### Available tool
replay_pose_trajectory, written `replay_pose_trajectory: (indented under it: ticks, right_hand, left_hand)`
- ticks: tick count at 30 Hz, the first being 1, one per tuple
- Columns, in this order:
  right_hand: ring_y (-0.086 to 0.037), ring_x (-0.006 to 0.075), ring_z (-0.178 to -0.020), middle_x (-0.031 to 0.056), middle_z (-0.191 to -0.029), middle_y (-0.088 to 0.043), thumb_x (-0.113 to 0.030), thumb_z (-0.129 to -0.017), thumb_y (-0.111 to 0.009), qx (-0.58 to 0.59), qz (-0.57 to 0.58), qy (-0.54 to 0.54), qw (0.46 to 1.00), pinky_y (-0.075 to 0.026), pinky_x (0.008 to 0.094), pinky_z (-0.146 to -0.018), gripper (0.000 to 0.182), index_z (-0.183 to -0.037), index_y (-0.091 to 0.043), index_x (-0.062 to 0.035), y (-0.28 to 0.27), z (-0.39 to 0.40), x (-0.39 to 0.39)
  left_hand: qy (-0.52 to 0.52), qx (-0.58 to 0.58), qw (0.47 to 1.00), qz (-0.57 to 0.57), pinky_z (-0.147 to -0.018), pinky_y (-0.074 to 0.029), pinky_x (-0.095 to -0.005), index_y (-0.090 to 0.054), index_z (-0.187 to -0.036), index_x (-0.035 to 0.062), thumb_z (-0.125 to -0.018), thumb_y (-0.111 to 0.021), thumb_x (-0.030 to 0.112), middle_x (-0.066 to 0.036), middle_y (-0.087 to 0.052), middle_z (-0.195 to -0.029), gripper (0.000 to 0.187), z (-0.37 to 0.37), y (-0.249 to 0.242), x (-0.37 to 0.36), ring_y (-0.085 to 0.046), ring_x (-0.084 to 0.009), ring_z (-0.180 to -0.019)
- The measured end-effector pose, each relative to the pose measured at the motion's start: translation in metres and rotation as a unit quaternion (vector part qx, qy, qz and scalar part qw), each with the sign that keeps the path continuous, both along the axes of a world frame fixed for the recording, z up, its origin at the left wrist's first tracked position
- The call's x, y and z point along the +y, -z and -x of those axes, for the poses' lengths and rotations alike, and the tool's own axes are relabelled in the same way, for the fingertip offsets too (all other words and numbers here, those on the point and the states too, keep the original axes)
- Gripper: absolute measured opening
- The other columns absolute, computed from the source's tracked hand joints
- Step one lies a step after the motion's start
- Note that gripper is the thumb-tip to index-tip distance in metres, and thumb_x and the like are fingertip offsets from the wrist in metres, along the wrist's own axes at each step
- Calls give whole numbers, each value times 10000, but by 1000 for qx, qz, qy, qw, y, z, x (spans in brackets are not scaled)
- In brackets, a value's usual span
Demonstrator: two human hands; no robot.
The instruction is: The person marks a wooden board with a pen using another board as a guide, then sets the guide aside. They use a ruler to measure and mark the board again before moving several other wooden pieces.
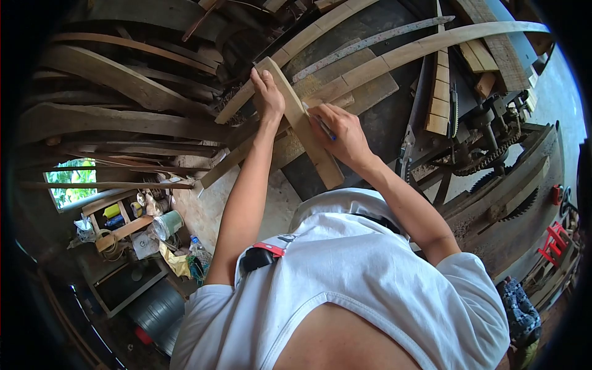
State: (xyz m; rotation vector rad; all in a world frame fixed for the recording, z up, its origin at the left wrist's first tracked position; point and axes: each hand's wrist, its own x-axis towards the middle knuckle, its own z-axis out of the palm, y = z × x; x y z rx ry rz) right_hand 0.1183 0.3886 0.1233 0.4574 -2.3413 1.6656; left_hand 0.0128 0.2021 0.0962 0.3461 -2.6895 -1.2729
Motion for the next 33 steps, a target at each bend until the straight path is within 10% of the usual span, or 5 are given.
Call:
replay_pose_trajectory:
  ticks: [33]
  right_hand:
    - [-691, 399, -875, 186, -953, -709, -59, -911, -670, -9, -23, -14, 1000, -562, 430, -748, 144, -1048, -671, -15, -2, 11, 1]
  left_hand:
    - [-15, 16, 999, 50, -1109, -431, -470, -279, -1574, -4, -1105, -285, 484, -303, -440, -1537, 677, 0, 10, 0, -516, -444, -1349]
